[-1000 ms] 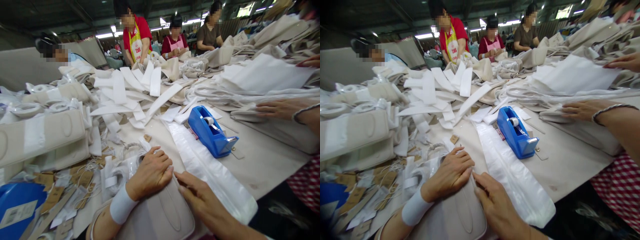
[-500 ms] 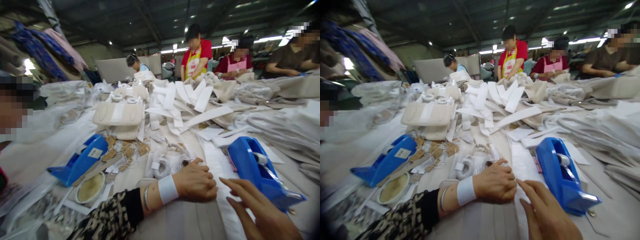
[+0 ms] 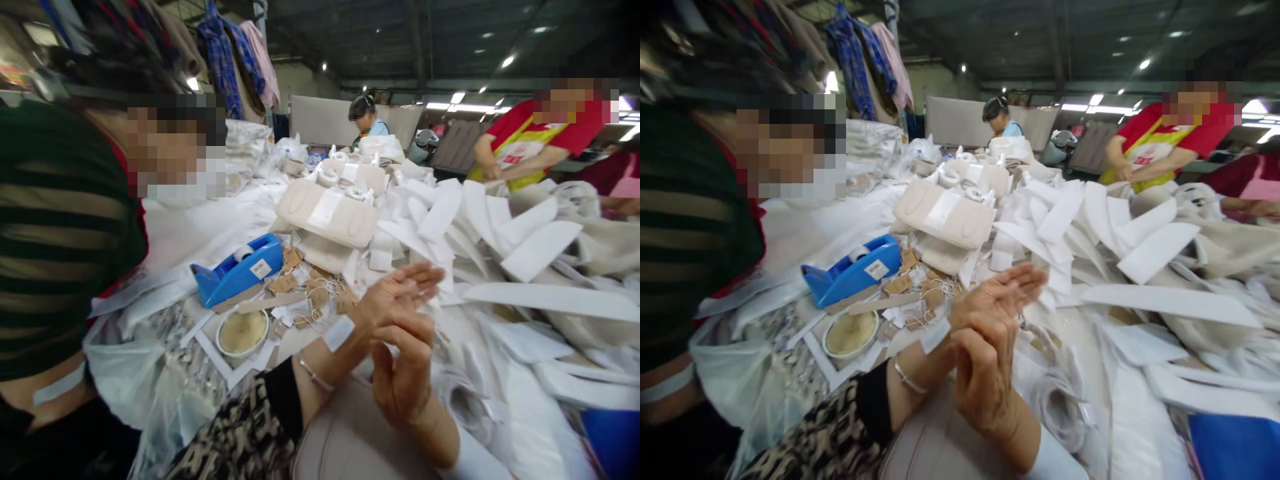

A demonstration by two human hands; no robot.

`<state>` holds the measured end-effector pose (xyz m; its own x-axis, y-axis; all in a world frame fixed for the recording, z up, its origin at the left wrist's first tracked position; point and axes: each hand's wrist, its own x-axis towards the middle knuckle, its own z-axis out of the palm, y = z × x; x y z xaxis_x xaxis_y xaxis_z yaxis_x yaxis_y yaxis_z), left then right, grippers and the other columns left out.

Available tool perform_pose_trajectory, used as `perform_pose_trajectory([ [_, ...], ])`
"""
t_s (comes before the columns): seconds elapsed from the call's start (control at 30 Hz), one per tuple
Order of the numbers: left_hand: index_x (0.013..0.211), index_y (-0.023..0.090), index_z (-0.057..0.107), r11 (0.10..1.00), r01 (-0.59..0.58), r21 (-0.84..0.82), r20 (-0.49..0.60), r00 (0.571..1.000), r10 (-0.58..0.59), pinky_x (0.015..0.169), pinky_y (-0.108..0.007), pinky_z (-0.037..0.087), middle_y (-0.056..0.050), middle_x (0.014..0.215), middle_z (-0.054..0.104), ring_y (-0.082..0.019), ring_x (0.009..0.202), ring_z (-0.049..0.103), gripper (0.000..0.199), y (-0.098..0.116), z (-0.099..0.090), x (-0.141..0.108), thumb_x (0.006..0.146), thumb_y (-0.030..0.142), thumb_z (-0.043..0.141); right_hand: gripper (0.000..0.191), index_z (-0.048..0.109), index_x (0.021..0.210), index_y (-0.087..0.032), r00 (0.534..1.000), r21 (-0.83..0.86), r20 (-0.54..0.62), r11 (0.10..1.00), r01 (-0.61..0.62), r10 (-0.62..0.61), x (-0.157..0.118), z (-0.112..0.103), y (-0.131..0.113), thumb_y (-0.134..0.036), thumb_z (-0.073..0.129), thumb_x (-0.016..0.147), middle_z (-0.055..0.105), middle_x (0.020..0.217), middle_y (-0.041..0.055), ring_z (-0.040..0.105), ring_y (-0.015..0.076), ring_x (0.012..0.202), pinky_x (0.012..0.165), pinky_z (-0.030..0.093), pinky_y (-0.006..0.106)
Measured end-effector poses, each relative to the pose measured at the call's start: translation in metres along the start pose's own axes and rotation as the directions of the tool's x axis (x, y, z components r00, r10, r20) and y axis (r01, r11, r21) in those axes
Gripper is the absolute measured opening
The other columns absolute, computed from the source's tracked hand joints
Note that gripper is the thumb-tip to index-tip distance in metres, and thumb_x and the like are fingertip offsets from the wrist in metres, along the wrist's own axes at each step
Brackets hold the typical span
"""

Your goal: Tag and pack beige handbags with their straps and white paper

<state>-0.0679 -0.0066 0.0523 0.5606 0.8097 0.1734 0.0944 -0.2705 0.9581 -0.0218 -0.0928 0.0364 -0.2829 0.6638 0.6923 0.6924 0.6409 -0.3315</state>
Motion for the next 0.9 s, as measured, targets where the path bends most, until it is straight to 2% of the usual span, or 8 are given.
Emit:
perform_pose_trajectory([
  [0.07, 0.134, 0.015, 0.044, 0.985, 0.044, -0.165, -0.108, 0.992, -0.062, 0.098, -0.040, 0.052, -0.014, 0.125, 0.061, -0.017, 0.116, 0.059, 0.045, -0.010, -0.040, -0.016, 0.091, 0.009, 0.031, 0.028, 0.046, 0.114, -0.025, 1.000, 0.031, -0.015, 0.999, 0.015, -0.014, -0.001, 0.005, 0.010, -0.009, 0.035, 0.095, 0.054, 0.101, 0.0092, 0.052, 0.0243, 0.095, 0.082, 0.043, 0.045],
  [0.17, 0.121, 0.014, 0.053, 0.954, 0.146, -0.263, -0.259, 0.941, -0.216, 0.092, -0.037, 0.053, -0.013, 0.117, 0.060, -0.017, 0.101, 0.062, 0.039, -0.028, -0.079, -0.077, 0.085, 0.009, 0.039, 0.014, 0.054, 0.103, -0.020, 0.957, 0.068, 0.281, 0.996, 0.051, -0.068, 0.000, 0.015, 0.017, -0.020, 0.041, 0.098, 0.062, 0.097, 0.0077, 0.055, 0.0231, 0.094, 0.086, 0.041, 0.044],
  [0.23, 0.120, 0.017, 0.054, 0.950, 0.247, -0.191, -0.224, 0.931, -0.288, 0.084, -0.034, 0.055, -0.010, 0.110, 0.060, -0.017, 0.096, 0.061, 0.038, -0.039, -0.086, -0.126, 0.083, 0.012, 0.045, 0.020, 0.058, 0.091, -0.020, 0.869, 0.051, 0.490, 0.997, 0.053, -0.071, -0.002, 0.022, 0.017, -0.024, 0.040, 0.100, 0.064, 0.088, 0.0047, 0.058, 0.0215, 0.089, 0.098, 0.035, 0.049],
  [0.3, 0.120, 0.020, 0.055, 0.941, 0.317, -0.117, -0.147, 0.932, -0.332, 0.079, -0.031, 0.055, -0.008, 0.106, 0.062, -0.017, 0.095, 0.061, 0.038, -0.047, -0.080, -0.168, 0.082, 0.014, 0.049, 0.028, 0.059, 0.081, -0.021, 0.793, 0.015, 0.607, 0.998, 0.054, -0.052, -0.006, 0.026, 0.017, -0.024, 0.039, 0.100, 0.063, 0.077, 0.0011, 0.058, 0.0185, 0.080, 0.108, 0.026, 0.052],
  [0.4, 0.122, 0.023, 0.053, 0.878, 0.458, -0.141, -0.026, 0.885, -0.465, 0.079, -0.029, 0.055, -0.005, 0.107, 0.064, -0.016, 0.093, 0.062, 0.045, -0.052, -0.064, -0.203, 0.079, 0.011, 0.053, 0.032, 0.058, 0.076, -0.022, 0.755, -0.009, 0.654, 0.997, 0.074, -0.050, -0.009, 0.027, 0.018, -0.022, 0.037, 0.100, 0.058, 0.071, -0.0004, 0.055, 0.0169, 0.074, 0.109, 0.023, 0.051],
  [0.57, 0.123, 0.021, 0.054, 0.770, 0.584, -0.259, 0.026, 0.801, -0.598, 0.087, -0.034, 0.054, -0.006, 0.113, 0.063, -0.020, 0.097, 0.063, 0.057, -0.049, -0.054, -0.202, 0.068, 0.013, 0.067, 0.029, 0.054, 0.075, -0.022, 0.777, 0.037, 0.618, 0.992, 0.123, -0.120, -0.004, 0.024, 0.021, -0.018, 0.037, 0.098, 0.054, 0.070, 0.0007, 0.052, 0.0178, 0.074, 0.103, 0.028, 0.047],
  [0.77, 0.125, 0.025, 0.055, 0.822, 0.493, -0.284, 0.045, 0.863, -0.503, 0.096, -0.033, 0.049, -0.004, 0.121, 0.064, -0.023, 0.106, 0.060, 0.067, -0.054, -0.041, -0.183, 0.061, 0.018, 0.075, 0.027, 0.055, 0.078, -0.021, 0.789, 0.048, 0.602, 0.992, 0.116, -0.121, -0.003, 0.024, 0.021, -0.015, 0.037, 0.097, 0.055, 0.074, 0.0025, 0.053, 0.0192, 0.079, 0.098, 0.030, 0.046],
  [0.9, 0.124, 0.020, 0.057, 0.865, 0.443, -0.235, 0.113, 0.897, -0.428, 0.098, -0.036, 0.047, -0.004, 0.120, 0.066, -0.026, 0.107, 0.060, 0.067, -0.072, -0.033, -0.176, 0.060, 0.023, 0.078, 0.035, 0.054, 0.073, -0.020, 0.753, -0.022, 0.657, 0.998, 0.057, -0.029, -0.005, 0.029, 0.017, -0.022, 0.032, 0.100, 0.057, 0.075, 0.0036, 0.051, 0.0193, 0.075, 0.078, 0.035, 0.039],
])
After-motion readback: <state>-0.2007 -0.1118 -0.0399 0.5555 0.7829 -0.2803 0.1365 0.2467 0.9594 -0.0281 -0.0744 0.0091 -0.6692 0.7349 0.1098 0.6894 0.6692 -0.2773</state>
